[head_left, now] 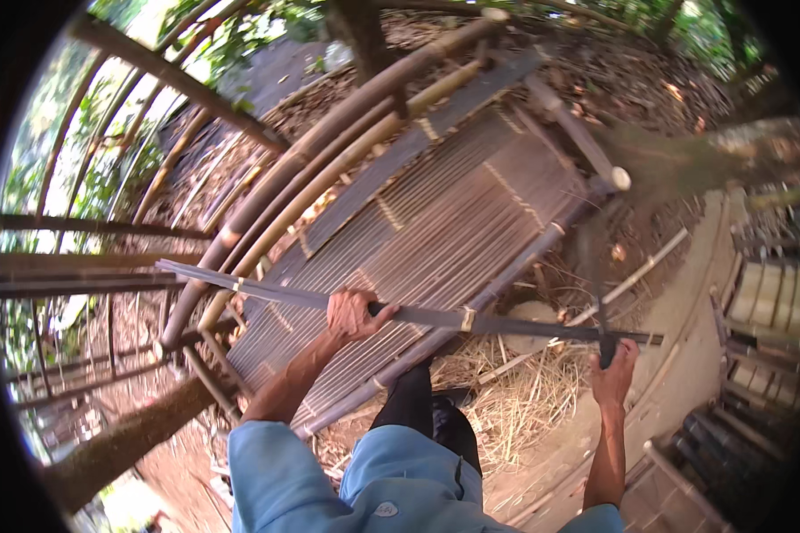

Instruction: The person processes bamboo poles by hand using a knife, stripping down pieces, checking lengths, and carrying raw bamboo pieces around a wooden workbench area.

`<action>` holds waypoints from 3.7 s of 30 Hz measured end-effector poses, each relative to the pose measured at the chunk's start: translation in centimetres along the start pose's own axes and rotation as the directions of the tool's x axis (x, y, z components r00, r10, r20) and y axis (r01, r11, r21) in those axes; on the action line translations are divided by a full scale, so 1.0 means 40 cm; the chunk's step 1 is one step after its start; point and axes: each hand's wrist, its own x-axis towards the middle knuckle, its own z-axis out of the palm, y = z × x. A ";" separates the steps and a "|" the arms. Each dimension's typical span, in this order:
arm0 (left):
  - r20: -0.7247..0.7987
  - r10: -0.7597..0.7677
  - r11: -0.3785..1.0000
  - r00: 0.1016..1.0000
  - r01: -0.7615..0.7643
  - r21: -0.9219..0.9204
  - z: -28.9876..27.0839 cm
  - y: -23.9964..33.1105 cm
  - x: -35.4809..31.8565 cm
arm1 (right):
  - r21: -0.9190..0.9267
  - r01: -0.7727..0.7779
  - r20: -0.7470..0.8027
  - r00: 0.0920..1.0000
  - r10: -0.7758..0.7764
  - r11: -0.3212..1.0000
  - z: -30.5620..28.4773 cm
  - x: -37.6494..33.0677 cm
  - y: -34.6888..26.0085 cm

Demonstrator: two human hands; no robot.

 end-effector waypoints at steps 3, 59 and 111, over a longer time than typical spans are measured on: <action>-0.033 -0.174 0.983 0.984 0.175 0.051 -0.009 -0.054 0.045 | 0.295 -0.058 -0.104 0.990 0.092 0.954 0.052 0.000 -0.017; -0.241 -0.398 0.917 0.885 0.378 -0.127 0.259 -0.563 0.973 | 0.093 -0.408 0.432 0.839 0.332 0.908 0.557 -0.283 -0.218; 0.790 -0.082 0.982 0.608 0.184 -0.040 0.647 0.117 -0.817 | 0.363 -0.931 0.675 0.228 0.702 -0.047 0.974 -2.357 -0.533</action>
